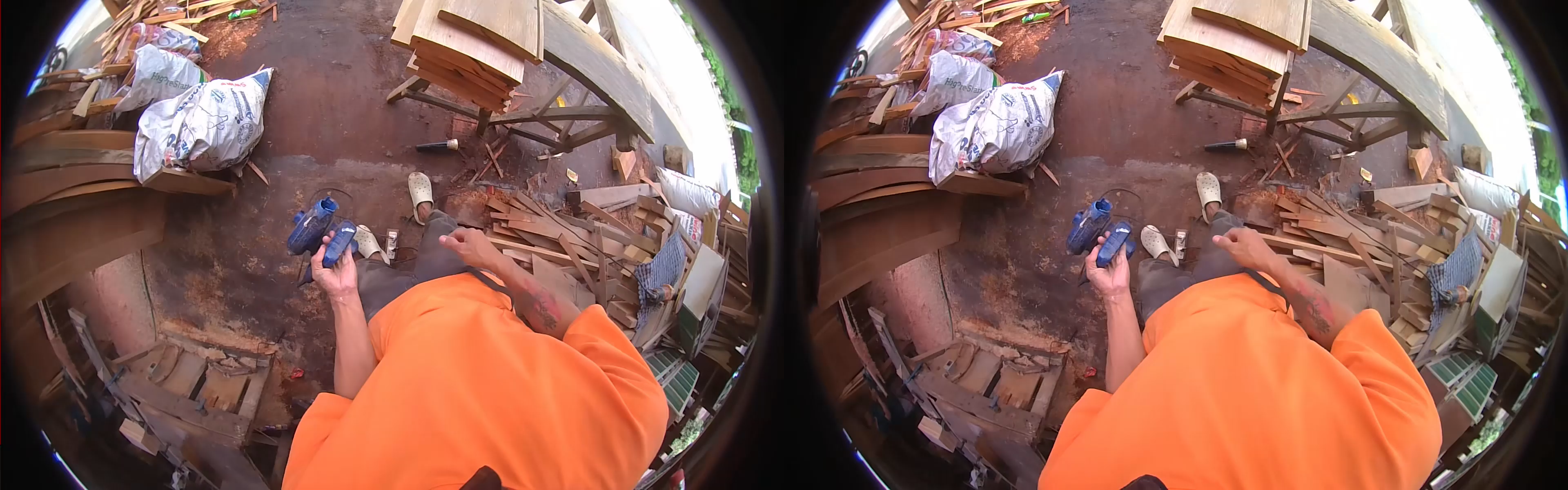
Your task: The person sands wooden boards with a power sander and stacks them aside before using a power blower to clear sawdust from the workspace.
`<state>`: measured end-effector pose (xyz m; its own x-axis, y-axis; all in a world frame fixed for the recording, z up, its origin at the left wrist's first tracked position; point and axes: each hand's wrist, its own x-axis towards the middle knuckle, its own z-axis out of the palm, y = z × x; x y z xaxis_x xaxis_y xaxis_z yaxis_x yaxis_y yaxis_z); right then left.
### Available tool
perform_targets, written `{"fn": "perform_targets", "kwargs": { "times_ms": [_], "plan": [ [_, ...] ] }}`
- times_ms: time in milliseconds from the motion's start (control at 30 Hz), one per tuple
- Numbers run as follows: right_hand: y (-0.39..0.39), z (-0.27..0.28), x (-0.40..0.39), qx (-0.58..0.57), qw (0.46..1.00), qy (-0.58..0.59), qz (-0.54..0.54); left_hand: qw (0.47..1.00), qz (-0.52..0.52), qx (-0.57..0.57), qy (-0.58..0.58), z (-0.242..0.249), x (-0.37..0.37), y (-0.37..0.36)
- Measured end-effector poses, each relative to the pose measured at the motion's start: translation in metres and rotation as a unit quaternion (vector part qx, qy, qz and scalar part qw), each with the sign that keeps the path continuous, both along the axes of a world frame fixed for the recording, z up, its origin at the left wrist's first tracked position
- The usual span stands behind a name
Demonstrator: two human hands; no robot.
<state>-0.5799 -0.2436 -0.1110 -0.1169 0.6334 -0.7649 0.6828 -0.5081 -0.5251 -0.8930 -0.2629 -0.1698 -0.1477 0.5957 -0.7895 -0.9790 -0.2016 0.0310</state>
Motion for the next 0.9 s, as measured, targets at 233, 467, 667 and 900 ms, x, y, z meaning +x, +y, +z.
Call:
{"fn": "perform_targets", "kwargs": {
  "times_ms": [233,467,667,900],
  "plan": [
    [-0.022,-0.025,-0.051,-0.09,0.896,0.186,-0.392,0.945,-0.32,-0.065,0.009,0.005,0.098,0.011],
    [-0.059,-0.104,0.063,-0.018,0.961,-0.009,-0.276,0.862,-0.47,-0.041,0.185,0.042,0.154,0.039],
    [-0.037,-0.167,0.074,0.052,0.87,-0.338,0.354,0.758,-0.553,0.04,0.342,0.08,0.232,0.056],
    [-0.004,-0.187,0.109,0.261,0.875,-0.325,0.248,0.733,-0.561,0.023,0.385,-0.013,0.294,0.113]
  ]
}}
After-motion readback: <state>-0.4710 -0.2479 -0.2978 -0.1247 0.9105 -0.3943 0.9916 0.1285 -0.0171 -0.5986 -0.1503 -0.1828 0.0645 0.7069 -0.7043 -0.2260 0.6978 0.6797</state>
